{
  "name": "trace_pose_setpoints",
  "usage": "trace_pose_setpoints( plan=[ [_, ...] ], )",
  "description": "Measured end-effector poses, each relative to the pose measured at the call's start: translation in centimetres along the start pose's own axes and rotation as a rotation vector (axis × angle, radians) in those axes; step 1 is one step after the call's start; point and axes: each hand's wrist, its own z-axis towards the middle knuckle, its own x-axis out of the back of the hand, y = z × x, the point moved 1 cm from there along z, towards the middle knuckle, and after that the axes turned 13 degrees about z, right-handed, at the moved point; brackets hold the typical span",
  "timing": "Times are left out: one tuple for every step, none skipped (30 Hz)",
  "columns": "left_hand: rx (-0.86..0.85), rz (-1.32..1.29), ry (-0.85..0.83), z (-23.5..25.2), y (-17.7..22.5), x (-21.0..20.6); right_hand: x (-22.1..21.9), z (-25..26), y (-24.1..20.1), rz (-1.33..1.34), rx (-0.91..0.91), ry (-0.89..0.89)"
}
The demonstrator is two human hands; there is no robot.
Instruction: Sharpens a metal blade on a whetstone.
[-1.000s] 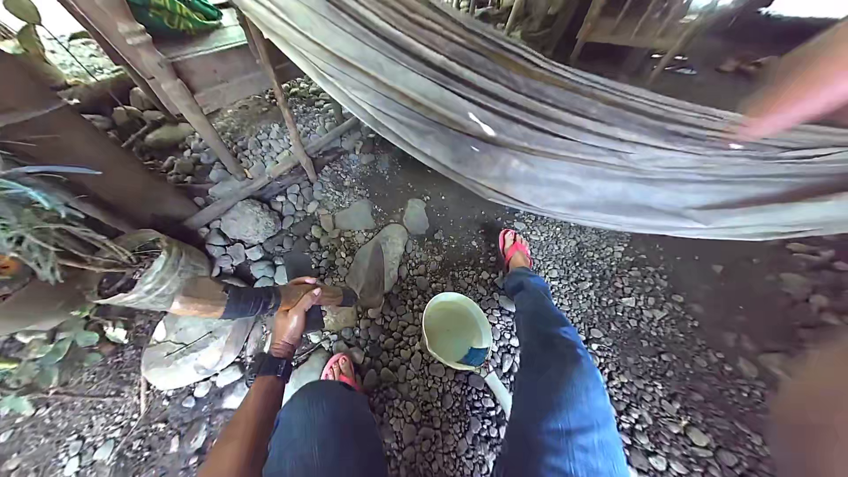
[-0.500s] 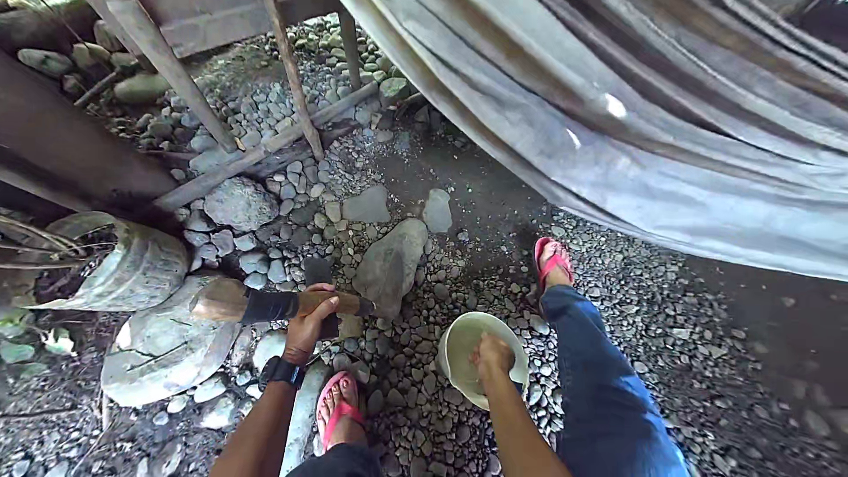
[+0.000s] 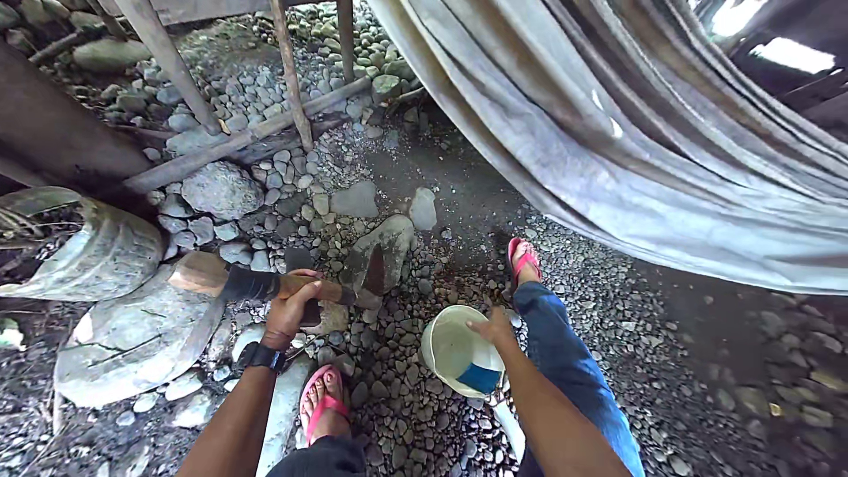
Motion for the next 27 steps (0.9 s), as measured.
trace_pose_setpoints(
  plan=[
    [0.007,-0.004,-0.001,-0.1,-0.1,0.1,0.0,0.1,2.0,0.031,-0.08,-0.033],
    [0.01,-0.005,-0.003,-0.1,-0.1,0.1,-0.1,0.0,3.2,0.029,-0.145,-0.058],
    [0.01,-0.006,-0.004,-0.2,-0.2,0.1,-0.1,-0.1,3.7,-0.014,-0.172,-0.066],
    [0.008,-0.002,-0.01,-0.3,-0.1,0.2,0.0,-0.2,3.7,-0.06,-0.174,-0.073],
    [0.003,0.004,-0.019,-0.4,0.0,0.2,0.2,0.0,3.5,-0.079,-0.154,-0.079],
    [-0.001,0.012,-0.028,-0.5,0.0,0.3,0.3,0.2,3.5,-0.077,-0.129,-0.088],
    [-0.003,0.024,-0.037,-0.6,-0.1,0.4,0.4,0.6,3.4,-0.064,-0.113,-0.097],
    [-0.007,0.037,-0.047,-0.7,-0.1,0.5,0.5,0.9,3.4,-0.045,-0.107,-0.104],
    [-0.008,0.052,-0.064,-0.8,-0.1,0.6,0.5,1.1,3.4,-0.013,-0.105,-0.105],
    [-0.013,0.063,-0.075,-0.8,0.0,0.7,0.4,1.4,3.4,0.024,-0.102,-0.1],
    [-0.02,0.074,-0.087,-0.8,0.0,0.8,0.3,1.6,3.2,0.064,-0.097,-0.092],
    [-0.029,0.087,-0.094,-0.9,0.1,0.9,0.2,1.7,3.0,0.1,-0.089,-0.082],
    [-0.031,0.095,-0.102,-0.8,0.2,1.0,0.2,1.8,2.6,0.125,-0.079,-0.073],
    [-0.028,0.098,-0.105,-0.7,0.3,1.0,0.1,2.0,2.2,0.149,-0.066,-0.06],
    [-0.019,0.098,-0.103,-0.5,0.3,1.0,0.0,2.2,1.8,0.17,-0.056,-0.045],
    [-0.011,0.093,-0.097,-0.4,0.3,1.0,0.0,2.6,1.5,0.176,-0.045,-0.034],
    [-0.007,0.087,-0.089,-0.2,0.2,1.0,-0.1,2.9,1.1,0.16,-0.033,-0.031],
    [-0.005,0.082,-0.08,-0.1,0.2,0.9,-0.2,3.3,0.7,0.137,-0.022,-0.032],
    [-0.004,0.079,-0.076,0.1,0.2,0.9,-0.3,3.6,0.5,0.113,-0.019,-0.029],
    [0.001,0.076,-0.072,0.2,0.2,0.9,-0.4,3.9,0.3,0.084,-0.023,-0.025],
    [0.008,0.072,-0.068,0.3,0.1,0.9,-0.6,3.9,0.1,0.046,-0.04,-0.023],
    [0.012,0.071,-0.066,0.4,0.1,0.8,-0.7,3.8,-0.3,-0.006,-0.063,-0.021],
    [0.014,0.073,-0.066,0.6,0.1,0.8,-0.7,3.4,-1.1,-0.071,-0.075,-0.014],
    [0.014,0.075,-0.062,0.8,0.0,0.6,-0.6,2.5,-2.1,-0.136,-0.059,0.008],
    [0.015,0.069,-0.056,0.9,-0.1,0.5,-0.7,1.5,-3.2,-0.146,0.012,0.069],
    [0.016,0.061,-0.052,1.0,-0.2,0.3,-0.9,0.2,-4.4,-0.091,0.138,0.133],
    [0.014,0.052,-0.048,1.0,-0.2,0.1,-1.2,-1.1,-5.8,-0.027,0.281,0.141]
  ],
)
